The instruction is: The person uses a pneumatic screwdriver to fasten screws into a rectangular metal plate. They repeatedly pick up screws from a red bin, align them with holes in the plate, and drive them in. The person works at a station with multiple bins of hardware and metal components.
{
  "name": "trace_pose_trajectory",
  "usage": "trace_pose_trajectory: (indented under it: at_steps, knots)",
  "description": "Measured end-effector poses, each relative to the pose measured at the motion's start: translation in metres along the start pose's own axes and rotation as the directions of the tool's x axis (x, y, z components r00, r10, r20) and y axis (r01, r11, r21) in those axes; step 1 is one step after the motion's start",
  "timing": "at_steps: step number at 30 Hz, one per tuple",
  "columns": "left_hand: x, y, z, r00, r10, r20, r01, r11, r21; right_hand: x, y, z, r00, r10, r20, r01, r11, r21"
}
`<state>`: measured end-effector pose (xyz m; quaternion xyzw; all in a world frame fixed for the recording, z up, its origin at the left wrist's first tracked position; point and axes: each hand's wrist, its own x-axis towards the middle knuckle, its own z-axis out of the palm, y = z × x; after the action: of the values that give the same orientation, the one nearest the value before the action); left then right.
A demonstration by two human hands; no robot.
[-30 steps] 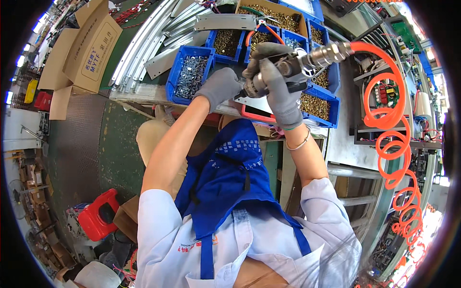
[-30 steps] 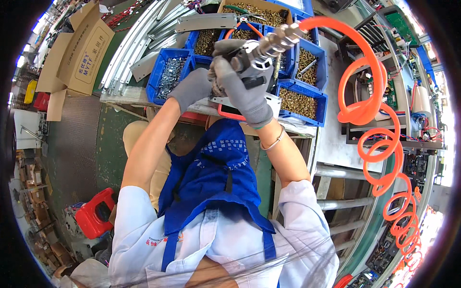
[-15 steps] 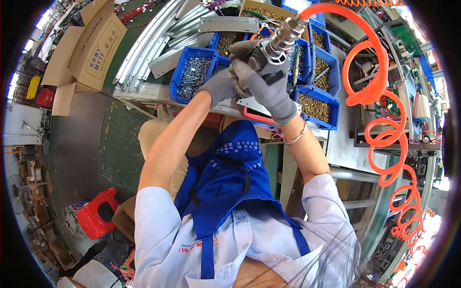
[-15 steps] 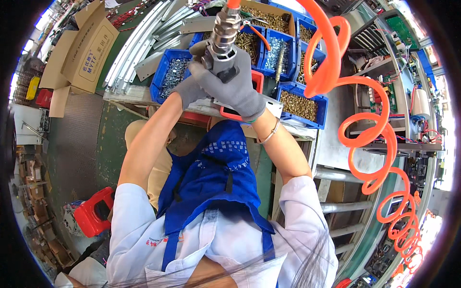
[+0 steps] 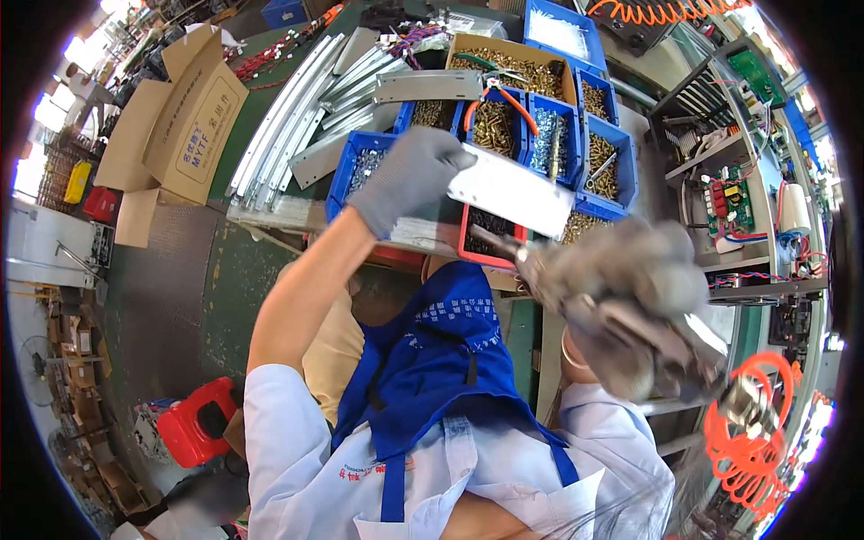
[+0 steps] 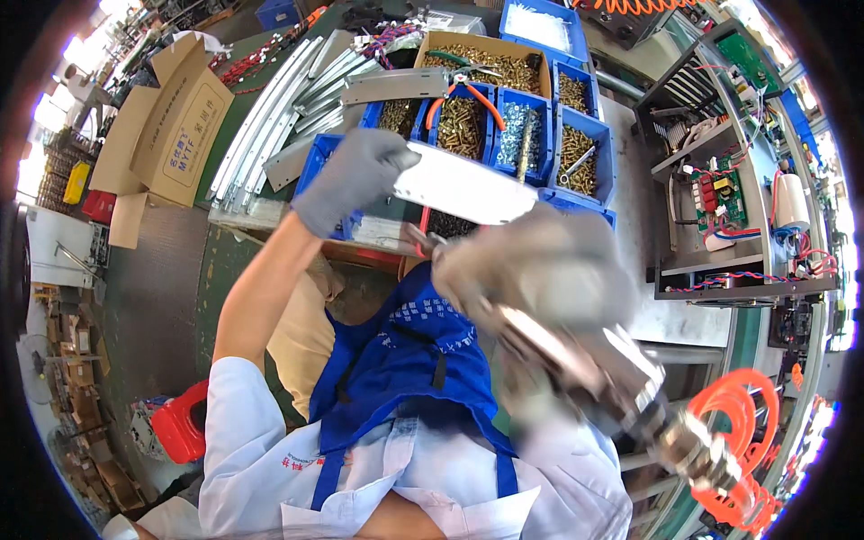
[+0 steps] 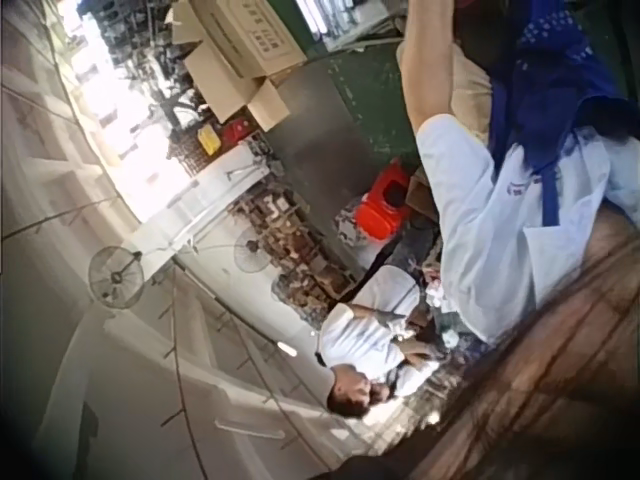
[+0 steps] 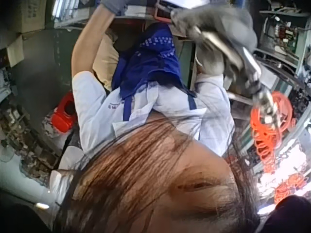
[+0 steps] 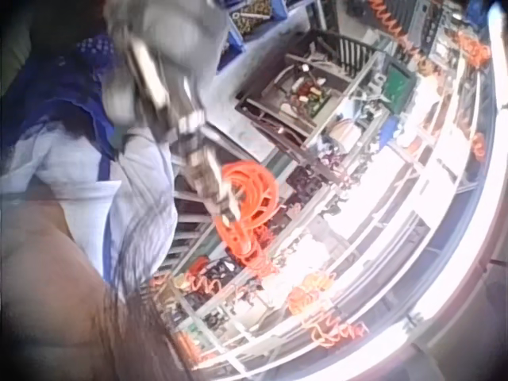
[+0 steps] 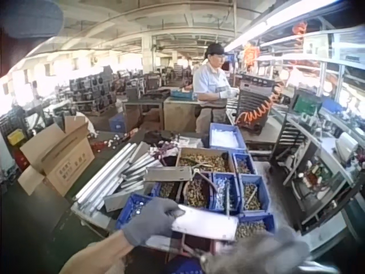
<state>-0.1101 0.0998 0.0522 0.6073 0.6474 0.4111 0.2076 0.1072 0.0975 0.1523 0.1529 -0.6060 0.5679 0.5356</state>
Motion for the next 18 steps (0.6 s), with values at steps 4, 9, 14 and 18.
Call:
trace_pose_trajectory:
  at_steps: [4,9,14,18]
  knots:
    - [0.033,-0.042,-0.067,0.951,-0.300,-0.077,0.256,0.901,-0.351,-0.038,-0.022,-0.020,0.983,-0.170,-0.062,0.168,0.985,-0.044]
    - [0.084,-0.113,-0.108,0.895,-0.445,-0.024,0.404,0.833,-0.378,-0.074,-0.032,-0.026,0.966,-0.044,-0.257,-0.006,0.982,-0.190]
    - [0.113,-0.149,-0.099,0.844,-0.488,-0.222,0.535,0.742,0.404,-0.099,-0.030,-0.029,0.877,0.095,-0.470,-0.194,0.966,-0.168]
    - [0.102,-0.131,-0.110,0.857,-0.417,-0.303,0.515,0.723,0.460,-0.107,-0.034,-0.030,0.831,0.122,-0.542,-0.259,0.948,-0.183]
